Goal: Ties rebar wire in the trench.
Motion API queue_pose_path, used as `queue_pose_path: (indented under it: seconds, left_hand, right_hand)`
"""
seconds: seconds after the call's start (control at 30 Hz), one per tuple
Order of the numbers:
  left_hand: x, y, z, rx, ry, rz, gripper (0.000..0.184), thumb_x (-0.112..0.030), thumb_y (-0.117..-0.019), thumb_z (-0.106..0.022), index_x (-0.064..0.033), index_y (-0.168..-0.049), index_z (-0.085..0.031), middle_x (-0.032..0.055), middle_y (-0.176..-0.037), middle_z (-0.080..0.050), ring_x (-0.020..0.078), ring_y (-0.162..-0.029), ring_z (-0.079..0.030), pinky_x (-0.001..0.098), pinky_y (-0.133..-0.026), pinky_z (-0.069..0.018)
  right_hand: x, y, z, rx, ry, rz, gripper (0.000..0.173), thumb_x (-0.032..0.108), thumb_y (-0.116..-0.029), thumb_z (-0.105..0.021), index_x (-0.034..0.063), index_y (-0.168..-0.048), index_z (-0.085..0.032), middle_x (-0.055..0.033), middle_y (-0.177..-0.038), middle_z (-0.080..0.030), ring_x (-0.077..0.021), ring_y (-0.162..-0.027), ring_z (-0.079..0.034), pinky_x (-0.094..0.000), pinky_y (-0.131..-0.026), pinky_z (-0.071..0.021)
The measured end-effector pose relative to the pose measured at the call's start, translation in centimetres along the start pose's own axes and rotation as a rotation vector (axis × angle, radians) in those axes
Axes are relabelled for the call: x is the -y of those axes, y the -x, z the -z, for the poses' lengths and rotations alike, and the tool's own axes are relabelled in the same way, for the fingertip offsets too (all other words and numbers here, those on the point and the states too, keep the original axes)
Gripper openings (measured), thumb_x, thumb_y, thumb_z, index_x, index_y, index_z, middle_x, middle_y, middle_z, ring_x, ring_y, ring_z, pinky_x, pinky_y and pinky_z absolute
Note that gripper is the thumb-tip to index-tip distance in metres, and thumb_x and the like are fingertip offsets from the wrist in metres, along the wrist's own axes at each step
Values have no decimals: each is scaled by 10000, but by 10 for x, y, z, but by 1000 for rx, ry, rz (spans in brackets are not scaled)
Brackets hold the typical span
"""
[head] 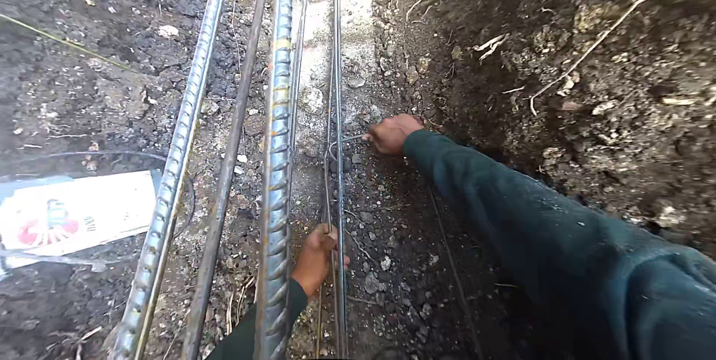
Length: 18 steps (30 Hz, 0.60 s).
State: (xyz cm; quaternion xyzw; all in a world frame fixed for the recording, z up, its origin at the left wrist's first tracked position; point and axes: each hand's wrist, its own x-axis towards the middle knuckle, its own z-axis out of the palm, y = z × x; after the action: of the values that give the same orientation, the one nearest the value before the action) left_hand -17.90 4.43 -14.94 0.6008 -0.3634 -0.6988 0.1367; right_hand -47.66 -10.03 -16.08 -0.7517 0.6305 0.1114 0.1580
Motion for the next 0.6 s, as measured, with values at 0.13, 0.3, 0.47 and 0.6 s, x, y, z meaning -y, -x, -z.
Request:
queue_pose_path:
  seconds: [0.13,0.3,0.47,0.6]
  left_hand:
    - [-35,-9,8,-101,-81,-130,280,-108,-1118,-360,37,-1336,-459,89,-887,-629,155,-627,-666,305,-595,-604]
    - [-11,-21,-2,129,-344,41,370,-127,-1103,-405,-14,-1446,-483,157,-1223,-684,249,-1045,-709,414,-897,-590]
    - [22,-16,-23,407,-363,222,497,-104,-1038,-545,-43,-1519,-438,189,-1425,-574,288,-1232,-612,460,-1022,-507]
    - [8,-16,-7,171,-482,116,347,-159,-1061,-517,-52,-1387,-573,147,-1246,-674,251,-1071,-683,436,-922,-560]
  right_hand:
    - [-10,9,19,-157,-142,-89,513,469,-1095,-375,56,-1108,-679,-232,-941,-713,-459,-942,-703,-659,-764,-527]
    - [-35,43,23,-77,-153,-179,535,511,-1072,-423,67,-963,-702,-203,-892,-707,-419,-924,-702,-646,-774,-527]
    - [-28,40,12,77,-114,-207,529,557,-1013,-530,80,-943,-748,-182,-976,-732,-402,-1003,-696,-653,-831,-523]
    - [-19,29,-3,83,-203,-273,528,600,-985,-553,116,-954,-760,-162,-989,-741,-376,-1013,-700,-636,-839,-524]
